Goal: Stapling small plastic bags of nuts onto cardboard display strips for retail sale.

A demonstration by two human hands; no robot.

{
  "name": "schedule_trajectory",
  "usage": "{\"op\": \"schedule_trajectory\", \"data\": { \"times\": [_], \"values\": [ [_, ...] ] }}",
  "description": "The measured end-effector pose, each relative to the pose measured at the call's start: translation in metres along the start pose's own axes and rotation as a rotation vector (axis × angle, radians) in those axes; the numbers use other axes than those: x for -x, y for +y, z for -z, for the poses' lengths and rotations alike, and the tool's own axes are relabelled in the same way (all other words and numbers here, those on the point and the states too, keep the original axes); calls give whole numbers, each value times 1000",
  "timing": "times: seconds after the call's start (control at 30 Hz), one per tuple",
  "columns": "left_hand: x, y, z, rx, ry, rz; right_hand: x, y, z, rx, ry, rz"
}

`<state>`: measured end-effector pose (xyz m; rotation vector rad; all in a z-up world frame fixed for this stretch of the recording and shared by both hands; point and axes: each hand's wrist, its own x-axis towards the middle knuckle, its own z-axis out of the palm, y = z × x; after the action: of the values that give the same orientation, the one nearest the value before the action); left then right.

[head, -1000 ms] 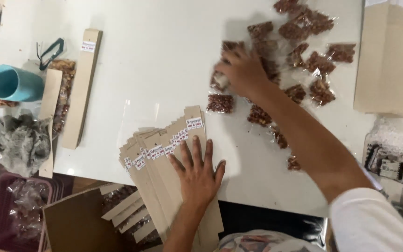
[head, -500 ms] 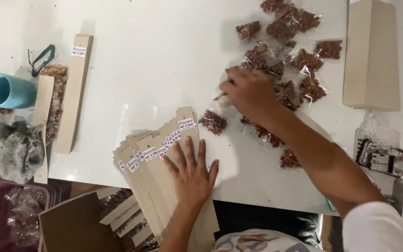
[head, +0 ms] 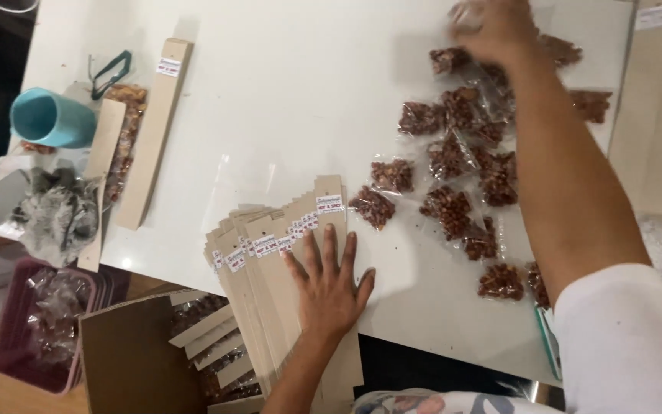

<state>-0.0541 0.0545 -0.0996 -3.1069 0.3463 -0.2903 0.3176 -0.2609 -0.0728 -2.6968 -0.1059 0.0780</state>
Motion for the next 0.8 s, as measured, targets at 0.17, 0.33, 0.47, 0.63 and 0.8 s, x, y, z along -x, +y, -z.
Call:
{"op": "schedule_trajectory", "data": {
  "times": [0.17, 0.33, 0.47, 0.63, 0.8],
  "values": [
    [3, 1, 1, -13, -30, -5, 66, -105, 18, -74, -305, 147],
    [4, 1, 4, -57, -11, -18, 138, -148, -3, 347, -518, 360],
    [6, -1, -1, -78, 16, -33, 178, -126, -25, 479, -351, 512],
    [33, 4, 22, 163, 45, -15, 256, -111, -22, -217, 250, 369],
    [108, 12, 47, 63, -146, 5, 308, -89, -99, 219, 215, 194]
  ]
}}
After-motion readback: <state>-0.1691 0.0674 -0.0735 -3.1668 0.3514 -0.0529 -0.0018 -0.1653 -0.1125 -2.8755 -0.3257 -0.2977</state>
